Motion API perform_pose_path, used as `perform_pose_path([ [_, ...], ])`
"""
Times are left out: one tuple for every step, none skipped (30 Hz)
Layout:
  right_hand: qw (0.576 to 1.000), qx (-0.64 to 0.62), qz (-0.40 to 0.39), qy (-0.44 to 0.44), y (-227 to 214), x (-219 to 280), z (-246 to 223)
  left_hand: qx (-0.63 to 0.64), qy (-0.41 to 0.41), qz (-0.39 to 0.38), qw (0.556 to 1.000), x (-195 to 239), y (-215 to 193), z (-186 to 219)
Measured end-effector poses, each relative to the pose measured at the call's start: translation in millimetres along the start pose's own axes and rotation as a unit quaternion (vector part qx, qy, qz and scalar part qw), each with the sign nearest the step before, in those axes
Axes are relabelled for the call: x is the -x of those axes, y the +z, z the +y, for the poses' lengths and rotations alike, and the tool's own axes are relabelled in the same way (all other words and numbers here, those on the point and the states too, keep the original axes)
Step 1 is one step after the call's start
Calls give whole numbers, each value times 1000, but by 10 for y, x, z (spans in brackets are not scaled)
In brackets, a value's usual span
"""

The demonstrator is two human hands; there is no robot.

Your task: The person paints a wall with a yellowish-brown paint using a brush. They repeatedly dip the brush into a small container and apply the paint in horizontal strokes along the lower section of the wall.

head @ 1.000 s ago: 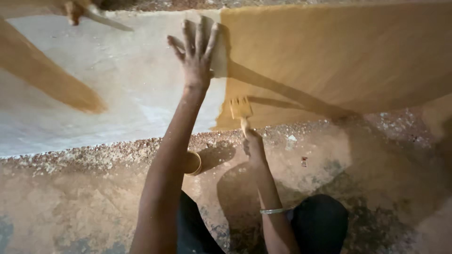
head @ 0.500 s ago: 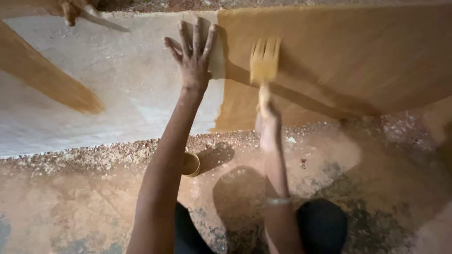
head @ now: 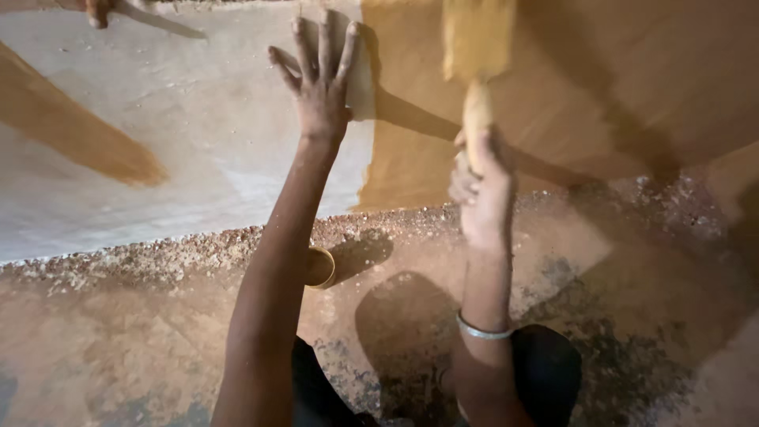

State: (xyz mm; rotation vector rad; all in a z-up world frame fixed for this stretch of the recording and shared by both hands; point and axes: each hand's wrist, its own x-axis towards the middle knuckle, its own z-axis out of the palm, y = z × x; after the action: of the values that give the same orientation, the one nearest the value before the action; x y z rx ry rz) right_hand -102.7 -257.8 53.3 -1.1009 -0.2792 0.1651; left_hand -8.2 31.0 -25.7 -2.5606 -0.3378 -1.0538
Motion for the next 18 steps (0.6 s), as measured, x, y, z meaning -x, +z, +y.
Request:
perform_pose_path([
  [1000,-7,-14,-10,9,-38,-66,32,0,-17,999,4,-28,1],
  [999,-14,-29,-20,-23,-49,-60,63,0,-33,997,12,-62,1],
  [1000,-8,-10,-6,-50,-77,60,95,1,-49,994,10,-97,-10],
  [1000,5,4,5,-108,-142,251,76,3,-31,997,3,-133,-27],
  [999,28,16,19,-208,-147,524,58,4,-14,998,19,-178,-21],
  [998,51,27,33,-338,-131,848,41,5,3,999,33,-226,-15],
  [995,74,37,51,-469,-95,1215,73,1,-28,997,10,-264,-16],
  [991,97,48,73,-605,-26,1602,105,-4,-58,993,-13,-302,-7],
  [987,117,56,97,-723,56,2000,135,-10,-88,987,-18,-338,-20],
  [980,137,65,126,-832,171,2381,130,-6,-66,989,-14,-364,-27],
  [973,152,70,160,-934,367,2730,125,-3,-48,991,76,-396,-22],
  [965,163,72,191,-1012,558,3032,120,1,-30,992,174,-406,-27],
  [958,172,69,217,-1060,681,3273,58,10,-6,998,290,-387,-31],
  [952,175,61,243,-1099,758,3441,-4,20,17,1000,467,-354,-21],
  [944,178,48,272,-1129,849,3533,-66,29,38,997,702,-304,-1],
  [934,184,27,304,-1139,908,3574,78,-7,19,997,1004,-241,16],
  [924,245,15,293,-1153,973,3562,216,-48,-1,975,1402,-179,23],
  [911,303,2,281,-1152,1011,3511,253,-118,-45,959,1824,-110,30],
])
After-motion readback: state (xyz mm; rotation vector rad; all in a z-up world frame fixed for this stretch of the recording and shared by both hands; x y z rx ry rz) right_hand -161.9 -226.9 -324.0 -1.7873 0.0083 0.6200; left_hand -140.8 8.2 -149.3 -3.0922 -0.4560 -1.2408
